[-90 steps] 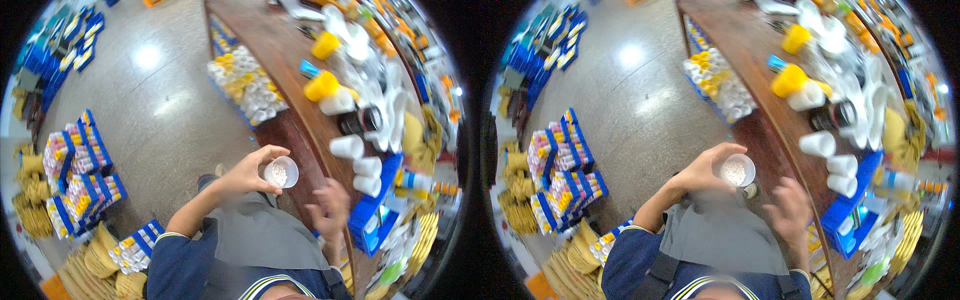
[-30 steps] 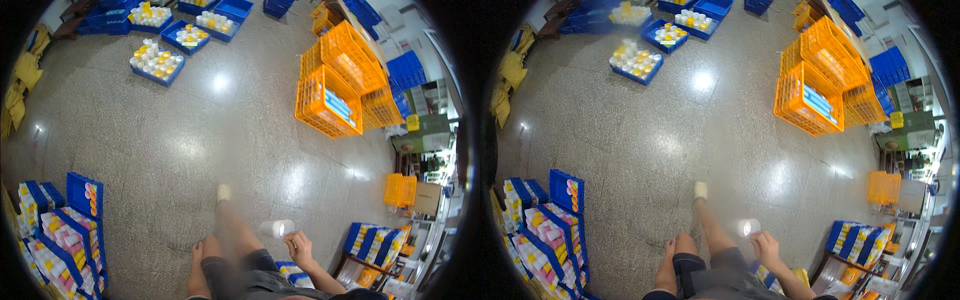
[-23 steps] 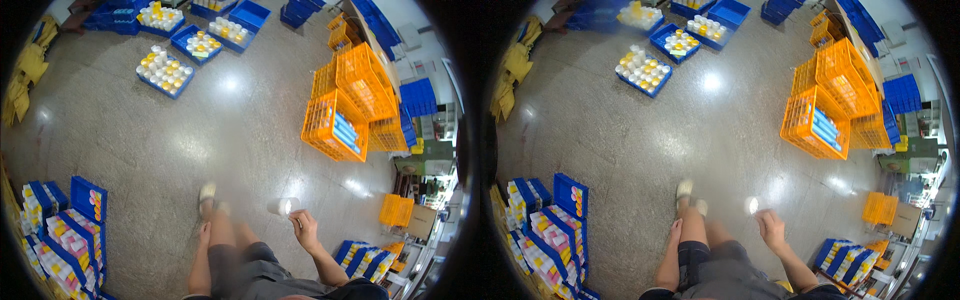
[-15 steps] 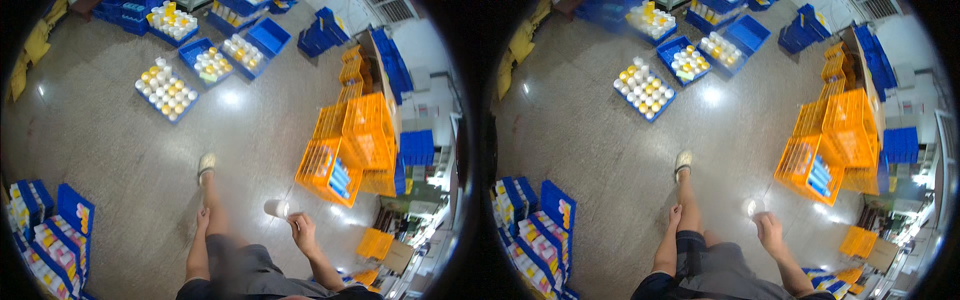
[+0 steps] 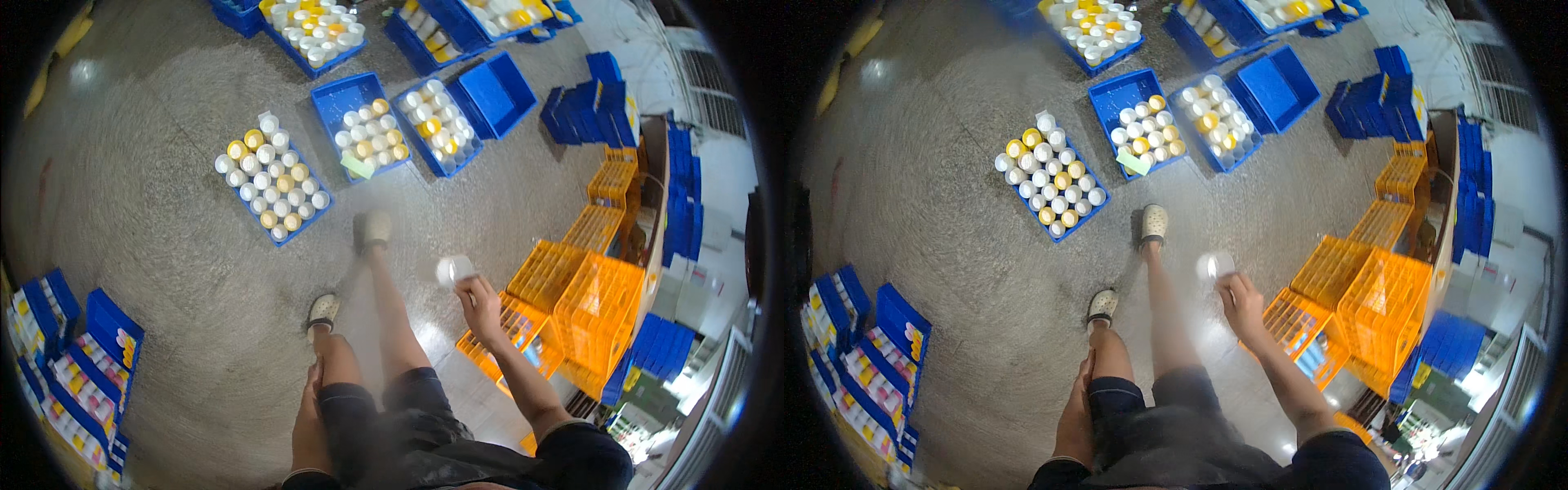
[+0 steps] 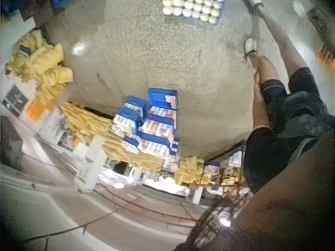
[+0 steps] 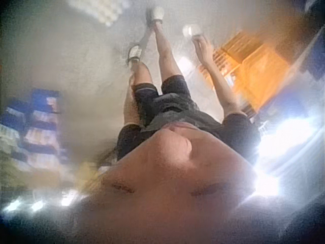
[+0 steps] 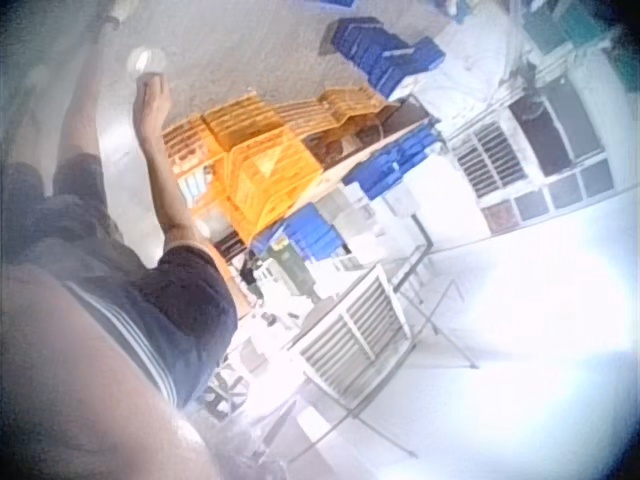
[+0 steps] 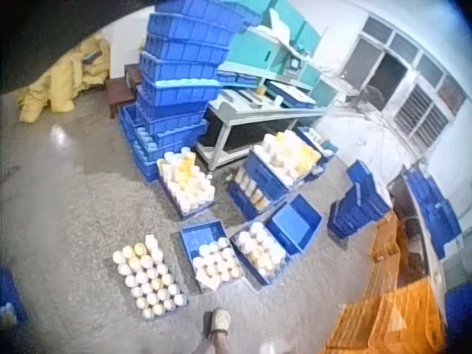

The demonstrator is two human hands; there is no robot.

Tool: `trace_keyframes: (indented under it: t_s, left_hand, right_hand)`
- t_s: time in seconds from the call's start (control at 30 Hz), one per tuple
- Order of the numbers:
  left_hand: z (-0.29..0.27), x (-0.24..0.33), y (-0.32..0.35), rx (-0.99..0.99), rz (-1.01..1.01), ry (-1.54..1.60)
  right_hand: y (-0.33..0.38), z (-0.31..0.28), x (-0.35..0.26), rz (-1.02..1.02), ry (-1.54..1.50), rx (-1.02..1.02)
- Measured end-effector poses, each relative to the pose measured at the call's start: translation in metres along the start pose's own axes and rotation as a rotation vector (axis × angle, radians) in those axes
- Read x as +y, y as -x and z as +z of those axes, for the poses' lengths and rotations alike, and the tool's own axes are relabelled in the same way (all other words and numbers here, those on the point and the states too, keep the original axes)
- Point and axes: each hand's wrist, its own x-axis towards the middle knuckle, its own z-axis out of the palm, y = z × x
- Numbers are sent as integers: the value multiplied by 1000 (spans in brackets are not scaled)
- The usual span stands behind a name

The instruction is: The person sorts small white and yellow cups filled with white pellets into blue trays, then weighs individual cups on a digital scale and returns them to trays. The person also places a tray of cups onto a machine and continues sorting and arranging cups.

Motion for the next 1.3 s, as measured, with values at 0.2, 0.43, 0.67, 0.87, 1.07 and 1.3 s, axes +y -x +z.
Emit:
trace_keyframes:
  t_s: [0.2,0.43,0.67,0.87,1.07,1.3]
  left_hand:
    - [112,141,0,71,18,47]
    - [197,183,-23,162,-24,72]
    - [221,189,-5,190,-135,82]
    - [206,247,24,248,-212,-123]
    - [155,402,-75,812,543,-325]
    - [226,692,-301,859,1009,-850]
  right_hand:
    - [-251,125,106,-21,46,-113]
    - [-482,312,144,-235,6,62]
    - [-536,448,160,-257,230,-36]
    - [-507,466,184,-483,428,-121]
    - [-523,425,219,-210,408,172]
    - [-568,423,266,-59,664,21]
